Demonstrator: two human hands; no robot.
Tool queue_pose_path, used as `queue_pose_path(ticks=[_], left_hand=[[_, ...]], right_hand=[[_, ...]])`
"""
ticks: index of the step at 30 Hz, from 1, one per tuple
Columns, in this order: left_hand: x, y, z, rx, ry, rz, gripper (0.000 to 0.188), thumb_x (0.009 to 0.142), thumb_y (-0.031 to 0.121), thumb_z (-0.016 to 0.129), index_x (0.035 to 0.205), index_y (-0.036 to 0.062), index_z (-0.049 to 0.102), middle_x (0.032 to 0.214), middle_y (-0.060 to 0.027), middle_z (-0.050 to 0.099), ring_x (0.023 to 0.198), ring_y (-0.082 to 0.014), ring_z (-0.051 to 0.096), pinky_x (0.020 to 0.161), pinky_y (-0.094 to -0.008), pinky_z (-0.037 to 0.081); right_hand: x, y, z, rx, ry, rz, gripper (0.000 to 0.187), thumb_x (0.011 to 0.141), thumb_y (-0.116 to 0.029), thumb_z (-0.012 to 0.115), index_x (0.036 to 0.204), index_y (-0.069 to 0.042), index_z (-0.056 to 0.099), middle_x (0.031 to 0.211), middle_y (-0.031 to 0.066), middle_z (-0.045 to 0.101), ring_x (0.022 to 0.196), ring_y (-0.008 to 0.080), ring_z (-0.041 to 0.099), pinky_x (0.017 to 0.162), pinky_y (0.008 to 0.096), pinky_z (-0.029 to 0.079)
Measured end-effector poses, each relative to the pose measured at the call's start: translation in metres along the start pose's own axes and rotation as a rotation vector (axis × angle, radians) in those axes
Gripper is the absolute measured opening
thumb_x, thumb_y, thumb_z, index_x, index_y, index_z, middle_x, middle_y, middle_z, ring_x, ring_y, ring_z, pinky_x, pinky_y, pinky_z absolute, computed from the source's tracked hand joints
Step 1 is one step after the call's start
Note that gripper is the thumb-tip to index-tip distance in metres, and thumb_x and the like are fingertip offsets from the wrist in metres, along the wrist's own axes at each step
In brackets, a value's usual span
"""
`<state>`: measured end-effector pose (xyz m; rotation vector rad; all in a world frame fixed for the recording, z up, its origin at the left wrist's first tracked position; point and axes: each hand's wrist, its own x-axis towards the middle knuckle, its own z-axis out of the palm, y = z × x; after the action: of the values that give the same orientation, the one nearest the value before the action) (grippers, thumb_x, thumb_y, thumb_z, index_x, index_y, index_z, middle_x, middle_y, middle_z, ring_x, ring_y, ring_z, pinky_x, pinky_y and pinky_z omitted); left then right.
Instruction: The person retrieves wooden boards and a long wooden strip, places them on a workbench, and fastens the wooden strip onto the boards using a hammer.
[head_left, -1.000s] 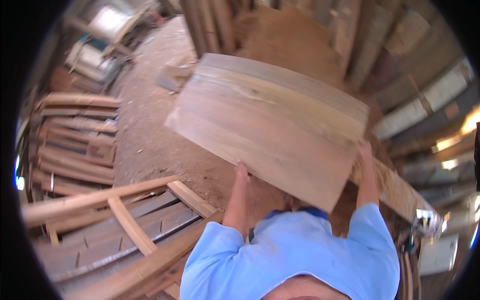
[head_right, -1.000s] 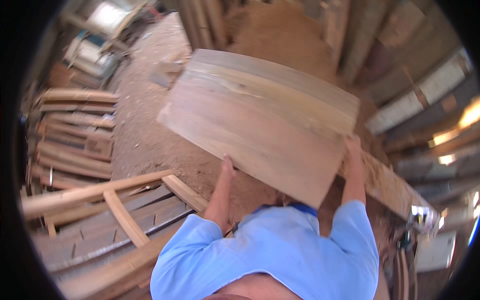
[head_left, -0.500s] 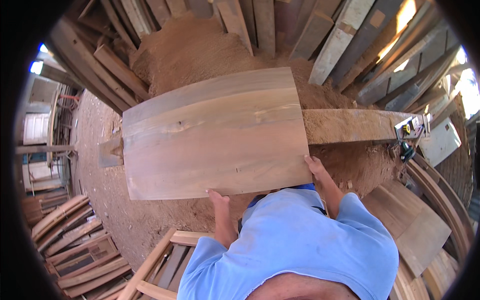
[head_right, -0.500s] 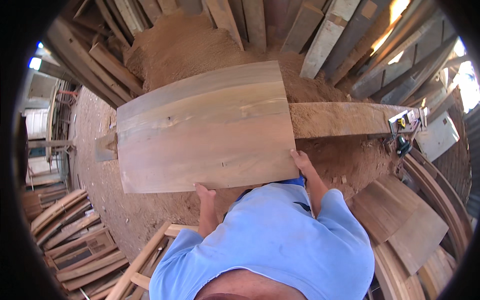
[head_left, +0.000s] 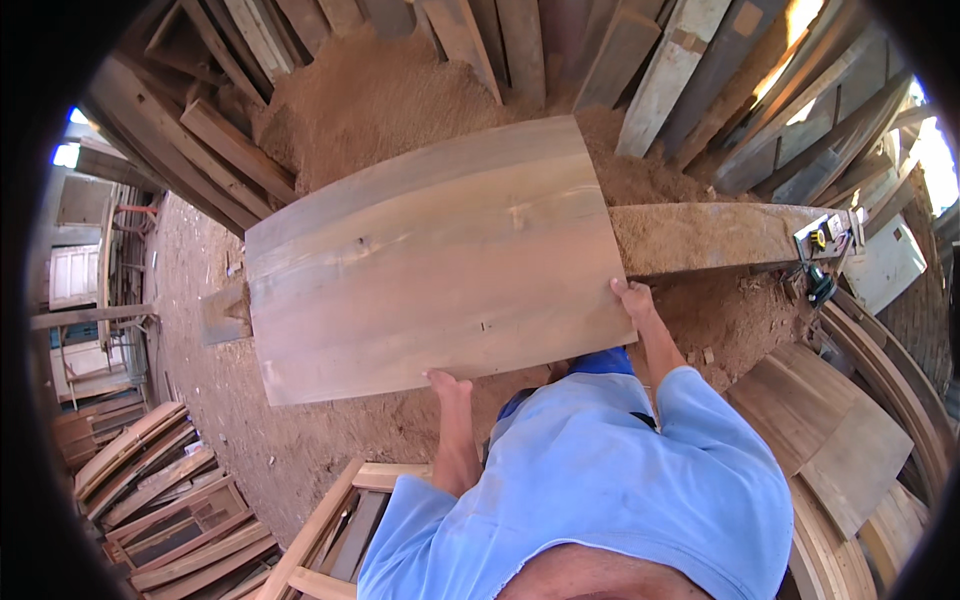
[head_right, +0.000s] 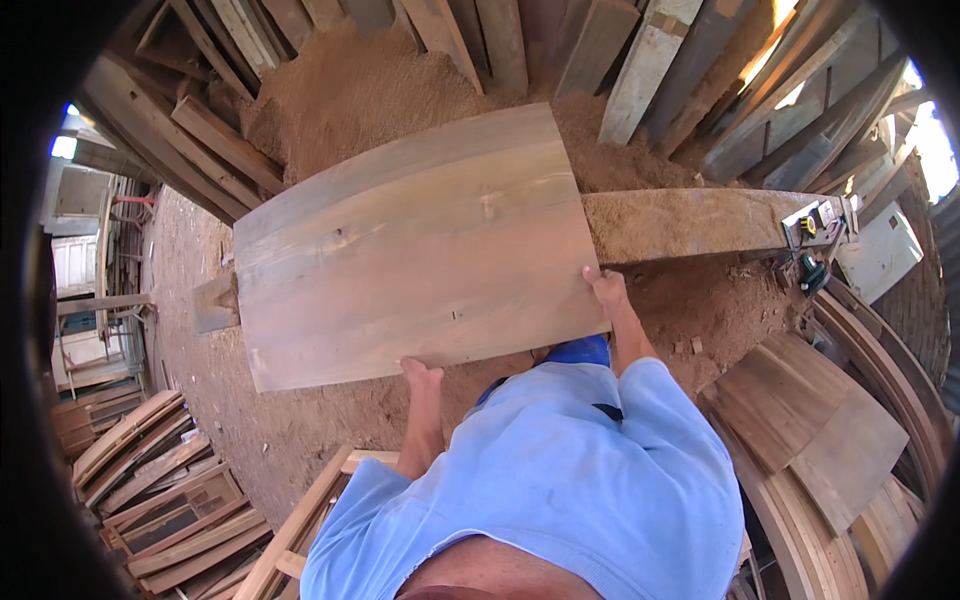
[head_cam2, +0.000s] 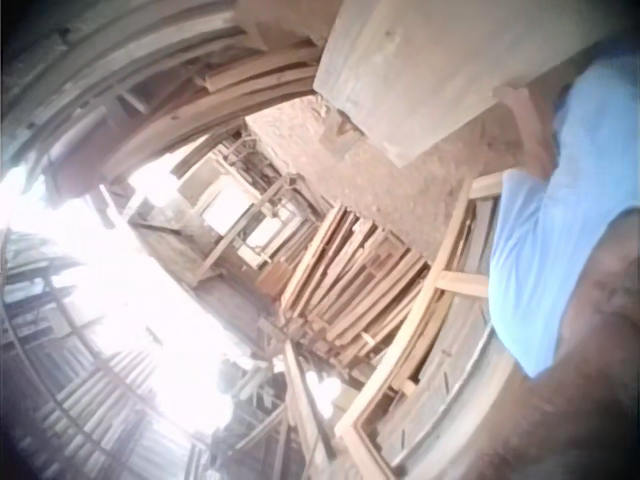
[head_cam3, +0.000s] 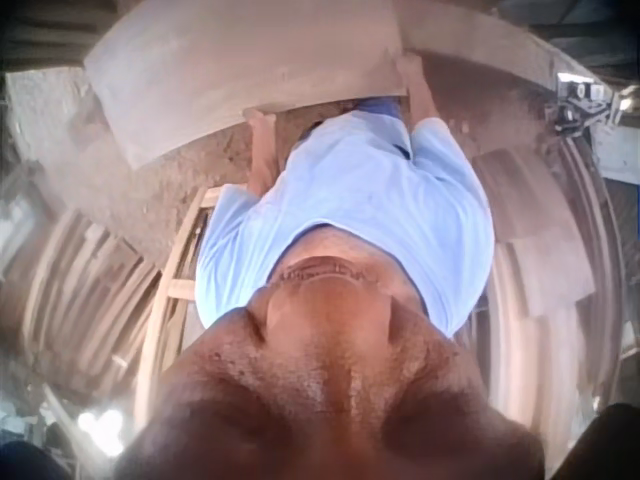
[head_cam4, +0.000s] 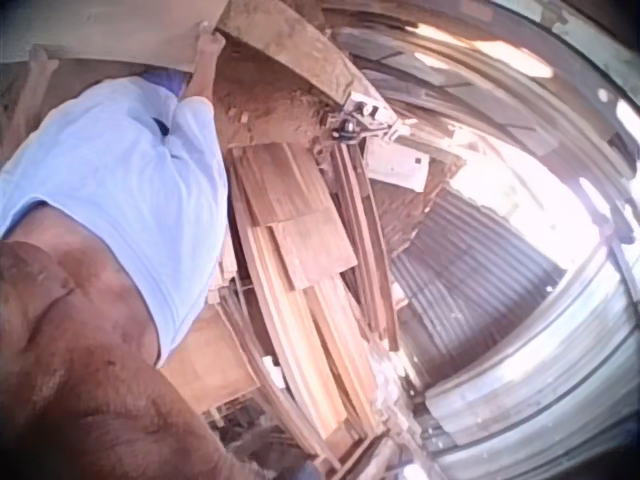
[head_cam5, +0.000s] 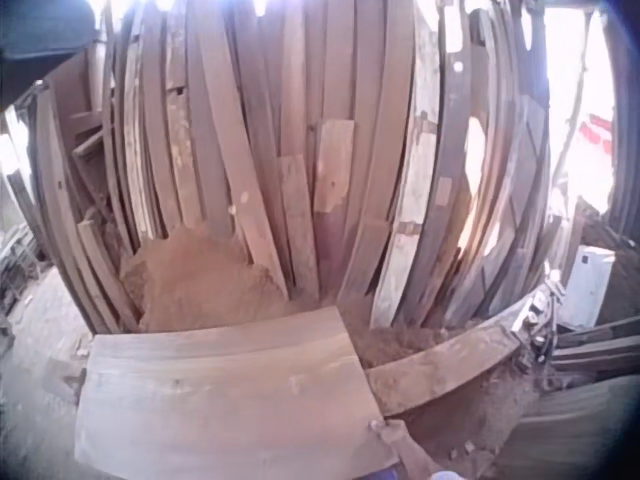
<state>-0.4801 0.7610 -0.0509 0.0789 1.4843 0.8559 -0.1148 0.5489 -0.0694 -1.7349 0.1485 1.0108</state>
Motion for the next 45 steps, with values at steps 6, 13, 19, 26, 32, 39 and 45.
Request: queue_pose_path(ticks=[6,13,19,26,32,39,45], left_hand=[[-0.006,0.006,-0.007,0.012,0.034,0.046,0.063,0.101,0.052,0.031,0.147,0.0081,0.031,0.149,-0.0108,0.037,0.133,-0.0312,0.04,0.112,-0.0494,0.032],[-0.018,0.018,-0.068,0.041,-0.027,0.034,0.062,0.101,0.05,0.035,0.146,0.009,0.032,0.147,-0.0126,0.039,0.131,-0.0324,0.042,0.106,-0.0525,0.039],[0.007,0.013,-0.079,0.089,-0.021,0.027,0.065,0.101,0.053,0.028,0.149,0.0084,0.027,0.153,-0.0118,0.032,0.136,-0.033,0.036,0.111,-0.0521,0.032],[0.019,-0.019,-0.042,0.12,-0.109,-0.002,0.075,0.098,0.061,0.022,0.152,0.009,0.019,0.158,-0.0108,0.021,0.142,-0.0306,0.027,0.115,-0.0489,0.026],[0.057,-0.034,-0.101,-0.106,-0.071,-0.058,0.073,0.097,0.064,0.022,0.154,0.0183,0.017,0.163,-0.0016,0.004,0.15,-0.0244,0.002,0.117,-0.0539,0.002],[-0.008,-0.013,-0.016,0.089,0.174,0.012,0.063,0.102,0.047,0.034,0.148,0.0054,0.025,0.152,-0.0156,0.032,0.137,-0.0343,0.034,0.11,-0.0596,0.025],[0.057,-0.001,-0.056,0.09,0.168,0.01,0.06,0.103,0.048,0.03,0.147,0.007,0.03,0.147,-0.0141,0.04,0.13,-0.0341,0.045,0.103,-0.0569,0.039]], right_hand=[[0.014,0.025,0.003,-0.332,0.157,-0.191,0.05,0.09,-0.039,0.064,0.1,0.009,0.063,0.094,0.0233,0.069,0.089,0.0293,0.067,0.08,0.0404,0.052],[-0.052,0.097,-0.004,-0.31,0.069,-0.153,0.05,0.093,-0.04,0.059,0.102,0.009,0.061,0.098,0.0244,0.067,0.095,0.0324,0.065,0.084,0.0407,0.049],[-0.051,0.098,0.003,-0.056,-0.102,-0.16,0.038,0.095,-0.029,0.058,0.106,0.007,0.063,0.094,0.011,0.067,0.086,0.017,0.06,0.079,0.0331,0.049],[-0.026,0.043,-0.018,-0.234,-0.005,-0.243,0.033,0.096,-0.03,0.059,0.098,0.001,0.069,0.081,0.0003,0.063,0.074,0.0103,0.056,0.065,0.0322,0.049],[-0.007,0.017,-0.018,-0.192,-0.341,-0.083,0.046,0.094,-0.039,0.061,0.111,0.003,0.068,0.099,0.0072,0.069,0.089,0.0171,0.065,0.081,0.0315,0.052],[-0.01,0.031,-0.03,-0.111,-0.123,0.178,0.051,0.098,-0.036,0.054,0.128,0.006,0.054,0.121,0.0121,0.061,0.109,0.0218,0.059,0.093,0.0384,0.049],[-0.001,0.044,0.004,-0.233,-0.13,0.066,0.049,0.1,-0.037,0.05,0.127,0.003,0.053,0.119,0.0116,0.062,0.107,0.0239,0.06,0.091,0.0422,0.051]])
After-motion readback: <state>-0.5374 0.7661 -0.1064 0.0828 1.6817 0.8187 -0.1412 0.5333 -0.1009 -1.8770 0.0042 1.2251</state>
